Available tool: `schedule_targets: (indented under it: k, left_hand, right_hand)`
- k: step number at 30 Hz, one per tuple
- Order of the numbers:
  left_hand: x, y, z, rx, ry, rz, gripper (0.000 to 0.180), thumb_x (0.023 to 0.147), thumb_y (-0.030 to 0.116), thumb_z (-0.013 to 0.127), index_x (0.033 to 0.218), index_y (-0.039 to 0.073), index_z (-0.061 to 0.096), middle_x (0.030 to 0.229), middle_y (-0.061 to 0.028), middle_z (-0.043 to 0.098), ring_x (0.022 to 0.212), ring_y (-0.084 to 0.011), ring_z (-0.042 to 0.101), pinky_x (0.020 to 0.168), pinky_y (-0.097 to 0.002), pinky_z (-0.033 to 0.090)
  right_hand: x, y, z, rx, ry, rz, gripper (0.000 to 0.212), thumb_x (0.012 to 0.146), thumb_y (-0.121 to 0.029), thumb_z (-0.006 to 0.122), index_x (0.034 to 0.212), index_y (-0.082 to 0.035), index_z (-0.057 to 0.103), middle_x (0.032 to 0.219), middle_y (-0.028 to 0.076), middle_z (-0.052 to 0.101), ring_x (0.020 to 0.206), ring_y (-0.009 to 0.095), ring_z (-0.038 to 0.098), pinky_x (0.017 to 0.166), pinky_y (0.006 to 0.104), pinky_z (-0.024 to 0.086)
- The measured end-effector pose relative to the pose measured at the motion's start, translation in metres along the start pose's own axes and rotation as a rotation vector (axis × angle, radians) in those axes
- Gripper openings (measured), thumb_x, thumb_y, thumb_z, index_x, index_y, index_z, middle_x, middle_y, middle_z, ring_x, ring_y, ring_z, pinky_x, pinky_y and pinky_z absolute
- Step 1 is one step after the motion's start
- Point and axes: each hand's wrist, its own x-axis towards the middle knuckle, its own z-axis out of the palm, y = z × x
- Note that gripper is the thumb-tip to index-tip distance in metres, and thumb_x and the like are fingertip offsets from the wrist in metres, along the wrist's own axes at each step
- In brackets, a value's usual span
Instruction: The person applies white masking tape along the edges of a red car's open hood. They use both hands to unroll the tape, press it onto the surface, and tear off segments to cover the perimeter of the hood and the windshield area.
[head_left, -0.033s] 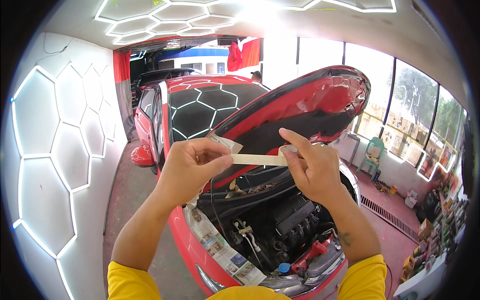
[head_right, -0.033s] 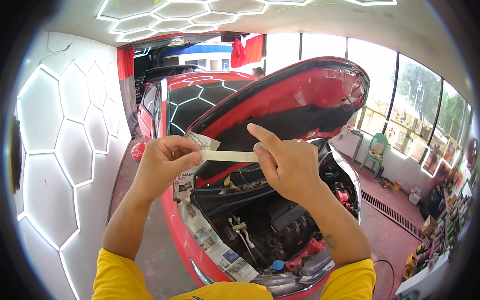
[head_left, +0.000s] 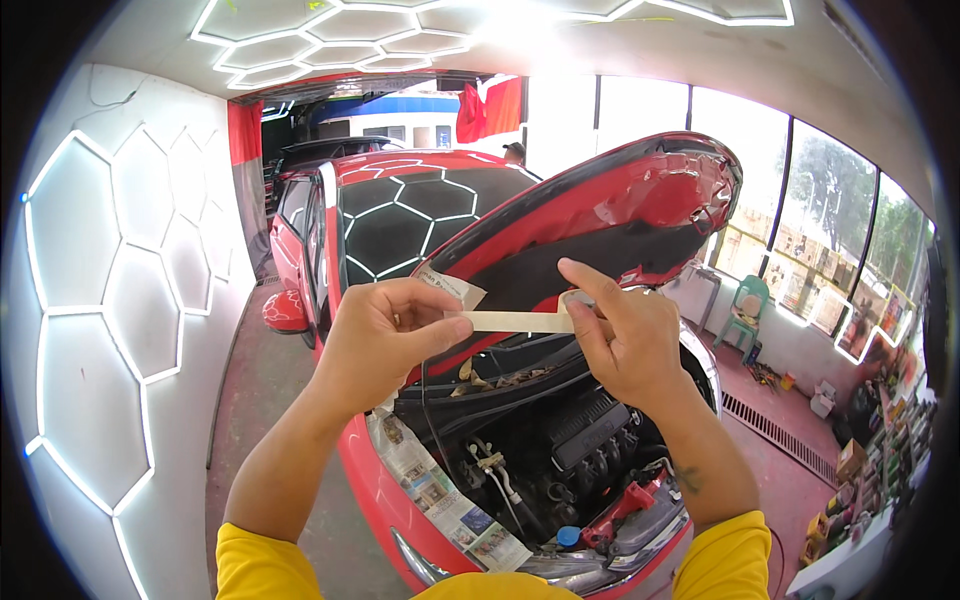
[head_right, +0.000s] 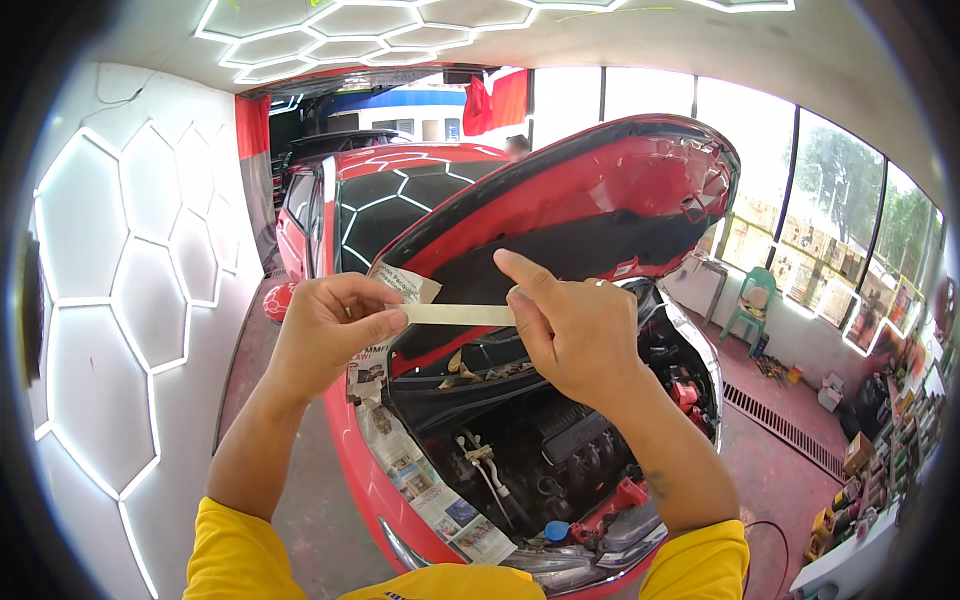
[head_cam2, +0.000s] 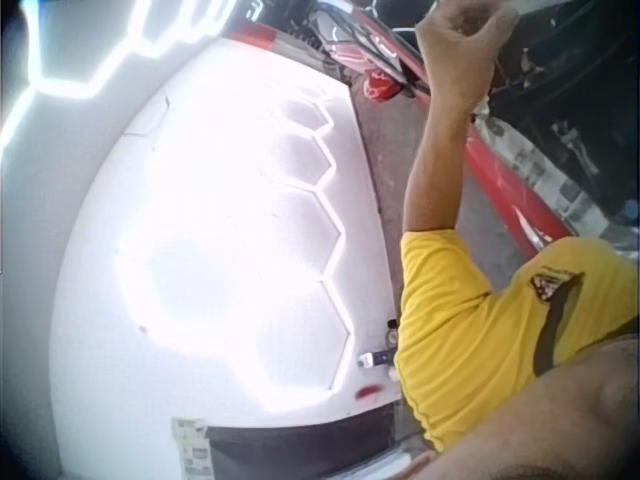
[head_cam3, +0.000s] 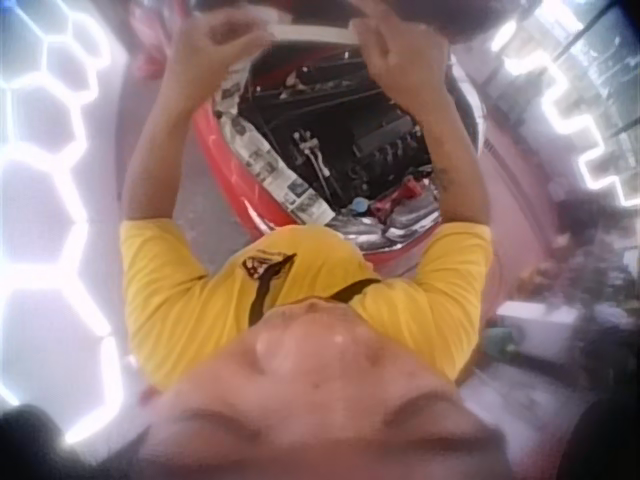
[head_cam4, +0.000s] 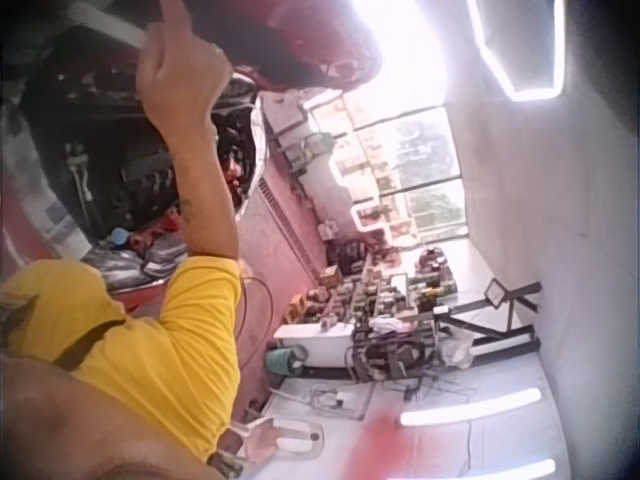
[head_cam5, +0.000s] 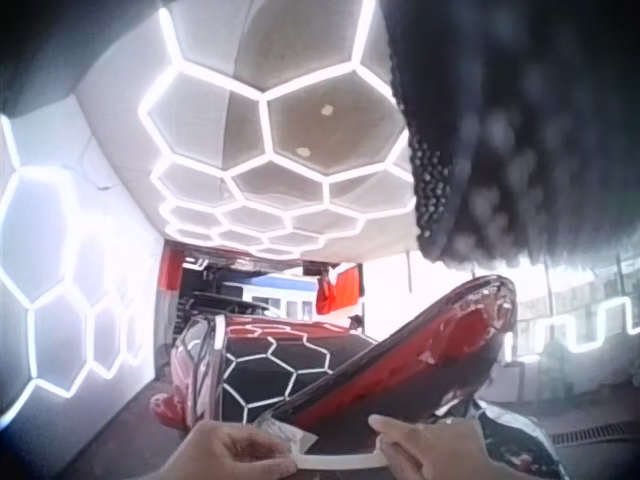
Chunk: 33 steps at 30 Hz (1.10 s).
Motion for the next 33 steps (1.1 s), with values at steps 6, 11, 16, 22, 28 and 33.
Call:
schedule_targets:
  k: [6,11,16,22,28,33]
  left_hand:
    - [-0.030,-0.002,0.031,0.092,0.267,0.241,0.012,0.094,0.005,0.084,0.106,0.002,0.082,0.089,-0.0039,0.080,0.081,-0.0079,0.072,0.071,-0.0275,0.056]
    - [-0.050,0.021,0.001,0.490,0.083,0.384,0.008,0.088,-0.001,0.086,0.095,0.000,0.081,0.093,-0.0074,0.079,0.081,-0.0148,0.075,0.074,-0.0296,0.057]
    - [-0.040,0.029,-0.005,0.594,0.110,0.394,0.016,0.087,0.001,0.089,0.100,0.000,0.080,0.092,-0.0066,0.078,0.081,-0.0146,0.072,0.075,-0.0303,0.056]
    - [-0.020,0.024,-0.018,0.554,0.367,0.406,0.017,0.088,0.007,0.089,0.101,0.003,0.079,0.091,-0.0032,0.079,0.081,-0.0105,0.068,0.074,-0.0278,0.054]
    - [0.027,0.027,0.000,0.529,0.515,0.462,0.015,0.088,0.013,0.092,0.096,0.006,0.081,0.088,-0.0013,0.080,0.080,-0.0077,0.069,0.073,-0.0274,0.050]
    - [0.055,0.023,0.015,0.486,0.642,0.521,0.017,0.086,0.015,0.094,0.092,0.007,0.082,0.086,0.0010,0.080,0.079,-0.0061,0.069,0.070,-0.0281,0.047]
  right_hand:
    - [0.007,0.058,0.015,0.215,0.779,0.435,0.023,0.104,-0.016,0.069,0.124,-0.009,0.078,0.073,0.004,0.067,0.057,0.019,0.062,0.059,0.0335,0.052]
    - [0.025,0.059,0.011,0.408,0.913,0.323,0.032,0.112,-0.015,0.066,0.141,-0.001,0.065,0.103,0.004,0.065,0.087,0.013,0.064,0.081,0.0281,0.054]
    - [0.079,0.029,0.064,-0.144,0.431,-0.360,0.029,0.092,-0.008,0.079,0.121,-0.015,0.082,0.118,0.006,0.071,0.111,0.026,0.068,0.092,0.0402,0.055]
    - [0.081,0.045,0.085,-0.126,0.405,-0.562,0.031,0.085,-0.011,0.085,0.115,-0.012,0.080,0.121,0.004,0.070,0.120,0.026,0.068,0.098,0.0458,0.057]
    - [0.083,0.047,0.058,0.237,0.214,-0.383,0.024,0.092,-0.021,0.085,0.110,-0.007,0.077,0.091,0.008,0.074,0.090,0.032,0.074,0.080,0.0428,0.057]
    - [0.093,0.018,0.036,0.440,0.015,-0.149,0.031,0.091,-0.032,0.087,0.106,-0.008,0.077,0.093,0.010,0.079,0.086,0.029,0.076,0.077,0.0396,0.056]
